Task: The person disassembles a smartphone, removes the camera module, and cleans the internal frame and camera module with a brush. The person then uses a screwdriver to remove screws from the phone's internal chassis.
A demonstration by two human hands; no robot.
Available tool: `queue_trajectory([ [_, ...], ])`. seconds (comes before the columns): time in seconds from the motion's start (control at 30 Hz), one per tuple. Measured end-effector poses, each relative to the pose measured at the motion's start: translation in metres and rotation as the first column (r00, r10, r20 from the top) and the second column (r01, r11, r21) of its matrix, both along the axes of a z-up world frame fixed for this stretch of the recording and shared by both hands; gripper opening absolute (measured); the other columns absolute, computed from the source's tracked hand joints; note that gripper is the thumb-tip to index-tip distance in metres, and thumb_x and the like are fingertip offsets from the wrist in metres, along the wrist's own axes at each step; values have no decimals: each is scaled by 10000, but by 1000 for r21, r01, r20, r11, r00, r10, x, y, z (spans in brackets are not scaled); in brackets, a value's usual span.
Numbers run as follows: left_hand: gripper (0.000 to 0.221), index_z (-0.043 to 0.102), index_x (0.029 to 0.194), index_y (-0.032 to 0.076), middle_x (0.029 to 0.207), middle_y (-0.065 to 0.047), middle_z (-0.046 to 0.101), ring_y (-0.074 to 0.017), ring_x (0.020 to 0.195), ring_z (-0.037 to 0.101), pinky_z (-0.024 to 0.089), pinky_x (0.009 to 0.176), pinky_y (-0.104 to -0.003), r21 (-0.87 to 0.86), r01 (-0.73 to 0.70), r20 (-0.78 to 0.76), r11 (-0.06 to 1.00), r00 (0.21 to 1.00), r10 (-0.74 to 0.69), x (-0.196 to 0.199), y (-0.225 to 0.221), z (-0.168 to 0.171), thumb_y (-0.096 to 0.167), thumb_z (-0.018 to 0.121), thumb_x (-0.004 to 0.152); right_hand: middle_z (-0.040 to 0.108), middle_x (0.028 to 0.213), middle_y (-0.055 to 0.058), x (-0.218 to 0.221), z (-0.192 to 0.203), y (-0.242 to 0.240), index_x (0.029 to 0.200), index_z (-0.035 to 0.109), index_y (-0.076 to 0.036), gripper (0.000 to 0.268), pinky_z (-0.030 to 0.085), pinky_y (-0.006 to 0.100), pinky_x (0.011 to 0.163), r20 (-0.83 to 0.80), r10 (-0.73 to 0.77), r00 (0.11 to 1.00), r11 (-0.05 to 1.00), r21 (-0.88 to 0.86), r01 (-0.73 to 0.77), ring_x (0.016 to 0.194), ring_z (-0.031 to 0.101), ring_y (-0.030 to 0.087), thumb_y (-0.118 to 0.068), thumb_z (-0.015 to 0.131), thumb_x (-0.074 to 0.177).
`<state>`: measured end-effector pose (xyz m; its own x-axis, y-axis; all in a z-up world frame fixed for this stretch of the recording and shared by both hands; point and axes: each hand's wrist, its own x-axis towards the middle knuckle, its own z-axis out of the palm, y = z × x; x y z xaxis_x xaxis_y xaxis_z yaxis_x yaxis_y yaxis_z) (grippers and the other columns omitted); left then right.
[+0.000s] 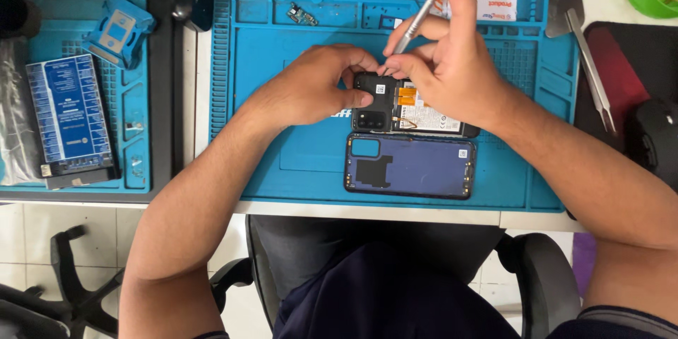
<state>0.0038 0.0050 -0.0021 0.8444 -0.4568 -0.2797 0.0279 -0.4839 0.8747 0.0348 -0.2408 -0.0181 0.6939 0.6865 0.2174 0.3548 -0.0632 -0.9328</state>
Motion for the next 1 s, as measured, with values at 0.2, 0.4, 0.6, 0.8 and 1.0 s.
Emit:
queue_trajectory([
  [0.2,417,714,1188,74,926,-102,725,-192,814,683,549,744,-363,40,6,48,999,999,-8,-1,1,0,155,834,798,668,1134,199,0,-4,4,1548,46,-137,800,652,332,888,222,12,975,999,-50,-1,991,761,250,140,624,1070],
  [0.4,410,708,1174,65,970,-95,726,-190,803,673,563,750,-351,-17,-1,66,1000,998,2,-3,0,0,157,839,797,685,1029,188,0,-8,5,1370,288,-78,588,599,309,650,598,57,800,991,-134,30,845,761,270,65,730,1010],
  [0.6,382,721,1152,64,983,-95,718,-187,791,663,544,723,-357,39,-23,23,999,1000,22,-3,-1,6,141,833,795,675,1010,169,0,-12,7,1445,260,-2,622,642,350,743,489,-25,872,994,-83,75,883,773,271,27,733,1042],
  [0.8,403,716,1166,58,972,-101,724,-193,777,663,554,736,-350,31,-19,54,999,998,17,-3,-2,4,141,840,792,683,1042,162,4,-6,6,1436,303,-43,670,606,326,732,511,22,859,995,-95,30,875,742,250,15,801,992],
  [1.0,397,725,1155,55,998,-101,736,-207,802,672,561,742,-358,0,-12,110,1000,994,12,-3,-1,1,136,849,787,632,1019,143,-2,18,15,1339,488,-146,595,596,311,705,570,-54,820,998,65,20,890,709,225,78,856,929],
])
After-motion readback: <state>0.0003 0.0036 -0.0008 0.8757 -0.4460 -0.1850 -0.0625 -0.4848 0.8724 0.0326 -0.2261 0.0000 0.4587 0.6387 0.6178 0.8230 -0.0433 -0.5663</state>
